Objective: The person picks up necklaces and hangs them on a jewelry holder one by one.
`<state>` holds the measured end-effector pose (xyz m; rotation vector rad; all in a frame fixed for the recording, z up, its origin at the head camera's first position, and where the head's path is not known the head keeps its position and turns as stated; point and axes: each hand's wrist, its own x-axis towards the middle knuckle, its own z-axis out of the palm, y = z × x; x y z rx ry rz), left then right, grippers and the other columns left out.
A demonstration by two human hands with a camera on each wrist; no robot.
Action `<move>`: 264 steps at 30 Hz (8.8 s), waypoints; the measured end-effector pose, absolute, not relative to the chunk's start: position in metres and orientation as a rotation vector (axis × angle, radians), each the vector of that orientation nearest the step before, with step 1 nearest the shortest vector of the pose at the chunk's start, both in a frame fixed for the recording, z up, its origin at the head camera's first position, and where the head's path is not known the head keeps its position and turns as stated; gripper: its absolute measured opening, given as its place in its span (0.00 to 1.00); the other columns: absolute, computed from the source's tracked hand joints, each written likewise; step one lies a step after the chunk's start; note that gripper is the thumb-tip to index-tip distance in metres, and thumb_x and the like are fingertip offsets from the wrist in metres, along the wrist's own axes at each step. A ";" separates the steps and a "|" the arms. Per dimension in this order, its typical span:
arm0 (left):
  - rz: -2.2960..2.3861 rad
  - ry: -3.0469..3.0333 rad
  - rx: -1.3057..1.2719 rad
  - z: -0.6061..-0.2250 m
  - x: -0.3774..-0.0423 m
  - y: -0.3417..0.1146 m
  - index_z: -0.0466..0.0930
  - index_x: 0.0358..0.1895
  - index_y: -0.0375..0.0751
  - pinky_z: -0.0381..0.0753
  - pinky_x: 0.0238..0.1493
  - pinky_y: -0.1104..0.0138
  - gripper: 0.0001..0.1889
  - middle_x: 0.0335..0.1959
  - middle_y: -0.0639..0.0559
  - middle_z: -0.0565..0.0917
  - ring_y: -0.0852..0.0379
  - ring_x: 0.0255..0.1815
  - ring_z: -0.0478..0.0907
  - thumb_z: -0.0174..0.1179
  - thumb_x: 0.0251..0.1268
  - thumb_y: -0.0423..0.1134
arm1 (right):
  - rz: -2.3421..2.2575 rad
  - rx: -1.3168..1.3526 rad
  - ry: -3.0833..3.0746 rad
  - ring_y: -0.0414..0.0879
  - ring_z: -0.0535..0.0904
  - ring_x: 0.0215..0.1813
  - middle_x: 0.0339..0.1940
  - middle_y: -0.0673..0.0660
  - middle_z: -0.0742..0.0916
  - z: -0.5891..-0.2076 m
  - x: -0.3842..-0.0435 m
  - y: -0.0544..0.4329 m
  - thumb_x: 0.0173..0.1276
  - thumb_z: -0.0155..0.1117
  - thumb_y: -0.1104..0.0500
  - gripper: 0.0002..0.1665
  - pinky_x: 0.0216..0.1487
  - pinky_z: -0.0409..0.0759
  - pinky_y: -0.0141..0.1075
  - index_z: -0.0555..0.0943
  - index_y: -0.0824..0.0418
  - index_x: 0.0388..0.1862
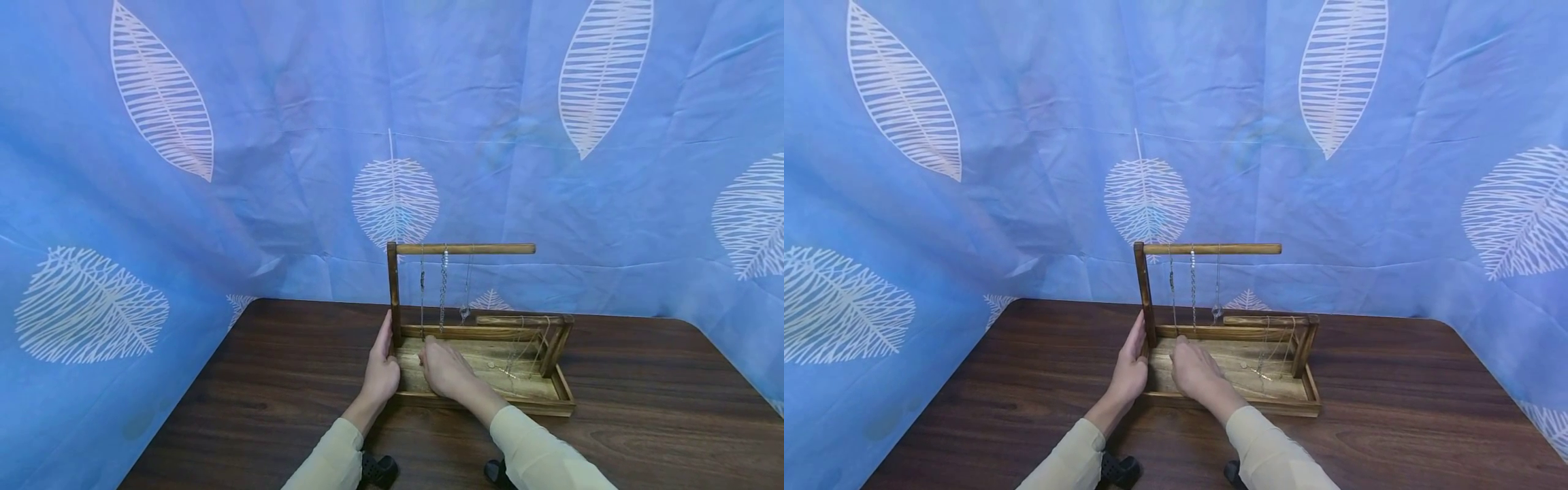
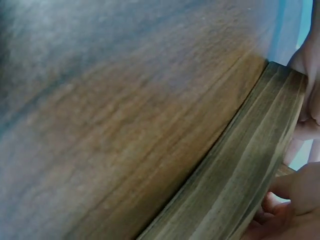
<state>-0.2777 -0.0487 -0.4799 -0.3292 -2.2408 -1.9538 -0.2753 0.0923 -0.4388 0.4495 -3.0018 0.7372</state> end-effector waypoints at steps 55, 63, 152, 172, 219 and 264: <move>-1.976 -2.213 -0.359 -0.478 -0.277 -0.049 0.44 0.83 0.54 0.46 0.76 0.48 0.51 0.82 0.46 0.47 0.45 0.81 0.44 0.31 0.55 0.10 | 2.387 0.201 -2.214 0.46 0.86 0.38 0.42 0.65 0.86 -0.348 -0.271 0.088 0.75 0.59 0.65 0.13 0.51 0.84 0.44 0.80 0.71 0.54; -1.966 -2.182 -0.388 -0.478 -0.276 -0.048 0.44 0.83 0.48 0.47 0.76 0.47 0.51 0.82 0.43 0.48 0.42 0.80 0.44 0.30 0.52 0.11 | 2.418 0.239 -2.153 0.46 0.85 0.36 0.39 0.62 0.87 -0.334 -0.273 0.090 0.74 0.59 0.67 0.13 0.45 0.85 0.40 0.79 0.72 0.54; -2.024 -2.177 -0.355 -0.450 -0.256 -0.048 0.45 0.82 0.39 0.47 0.75 0.44 0.45 0.82 0.39 0.46 0.40 0.81 0.43 0.29 0.57 0.10 | 2.180 0.230 -2.126 0.45 0.85 0.41 0.41 0.55 0.89 -0.248 -0.294 0.152 0.75 0.59 0.66 0.18 0.52 0.83 0.39 0.78 0.71 0.60; -2.041 -2.179 -0.347 -0.448 -0.255 -0.048 0.45 0.82 0.40 0.47 0.75 0.44 0.45 0.82 0.40 0.46 0.41 0.81 0.43 0.29 0.58 0.10 | 2.188 0.209 -2.091 0.42 0.85 0.39 0.38 0.51 0.89 -0.247 -0.292 0.179 0.75 0.60 0.65 0.16 0.48 0.84 0.35 0.78 0.69 0.58; -2.031 -2.191 -0.340 -0.450 -0.257 -0.048 0.44 0.82 0.40 0.46 0.76 0.45 0.45 0.82 0.40 0.45 0.40 0.81 0.43 0.29 0.58 0.10 | 2.187 0.079 -1.965 0.41 0.84 0.37 0.35 0.48 0.89 -0.263 -0.296 0.246 0.74 0.62 0.63 0.09 0.42 0.84 0.32 0.87 0.53 0.41; -2.042 -2.204 -0.294 -0.447 -0.254 -0.046 0.46 0.82 0.41 0.46 0.75 0.45 0.45 0.82 0.40 0.46 0.40 0.80 0.44 0.30 0.59 0.11 | 2.102 0.058 -2.052 0.40 0.85 0.35 0.33 0.47 0.90 -0.268 -0.306 0.252 0.74 0.61 0.63 0.07 0.38 0.84 0.31 0.85 0.58 0.45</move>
